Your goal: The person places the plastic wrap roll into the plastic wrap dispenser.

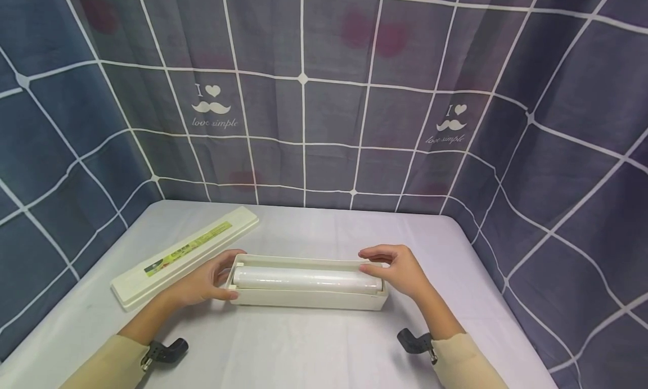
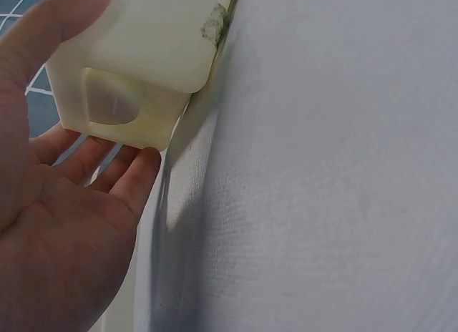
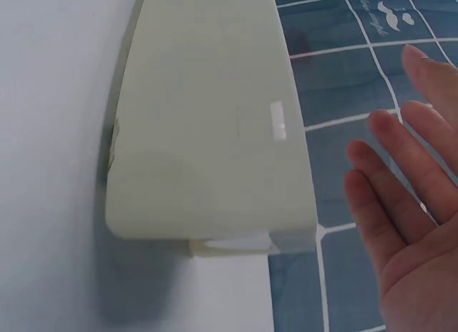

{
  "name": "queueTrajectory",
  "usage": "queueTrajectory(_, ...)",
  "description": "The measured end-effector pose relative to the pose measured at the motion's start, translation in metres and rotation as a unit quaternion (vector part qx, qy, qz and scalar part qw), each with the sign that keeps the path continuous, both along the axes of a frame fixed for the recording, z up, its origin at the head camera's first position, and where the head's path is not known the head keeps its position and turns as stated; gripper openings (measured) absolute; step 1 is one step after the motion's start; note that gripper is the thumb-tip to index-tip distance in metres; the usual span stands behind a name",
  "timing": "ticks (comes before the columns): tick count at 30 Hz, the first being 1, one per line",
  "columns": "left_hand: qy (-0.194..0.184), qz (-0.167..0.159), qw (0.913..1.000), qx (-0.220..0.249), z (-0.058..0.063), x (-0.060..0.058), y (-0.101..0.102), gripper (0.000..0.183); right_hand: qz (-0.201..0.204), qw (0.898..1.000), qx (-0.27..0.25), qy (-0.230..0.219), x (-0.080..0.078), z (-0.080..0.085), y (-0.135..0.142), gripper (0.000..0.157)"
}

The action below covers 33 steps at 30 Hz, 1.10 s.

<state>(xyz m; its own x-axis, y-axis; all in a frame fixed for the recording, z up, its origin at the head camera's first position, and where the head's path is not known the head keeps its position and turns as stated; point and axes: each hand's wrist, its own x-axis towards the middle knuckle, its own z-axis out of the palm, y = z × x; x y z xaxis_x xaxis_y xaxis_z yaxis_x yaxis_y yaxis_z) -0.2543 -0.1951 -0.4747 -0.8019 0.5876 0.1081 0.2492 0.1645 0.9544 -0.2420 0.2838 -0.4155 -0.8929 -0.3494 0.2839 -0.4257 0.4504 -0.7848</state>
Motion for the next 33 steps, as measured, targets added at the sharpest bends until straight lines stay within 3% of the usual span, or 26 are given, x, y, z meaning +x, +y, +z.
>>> queueTrajectory(11, 0.008, -0.002, 0.9998, 0.017, -0.002, 0.001, 0.001, 0.097, -0.003, 0.998, -0.063, 0.031, 0.004, -0.011, 0.018, 0.035)
queueTrajectory(23, 0.005, 0.003, 0.9999, 0.011, -0.003, 0.002, 0.000, 0.102, 0.031, 0.986, -0.162, 0.017, 0.006, -0.034, 0.032, 0.048)
queueTrajectory(33, 0.008, 0.006, 0.9999, 0.013, -0.004, 0.002, -0.001, 0.100, 0.075, 0.985, -0.153, -0.015, 0.005, -0.055, 0.040, 0.062)
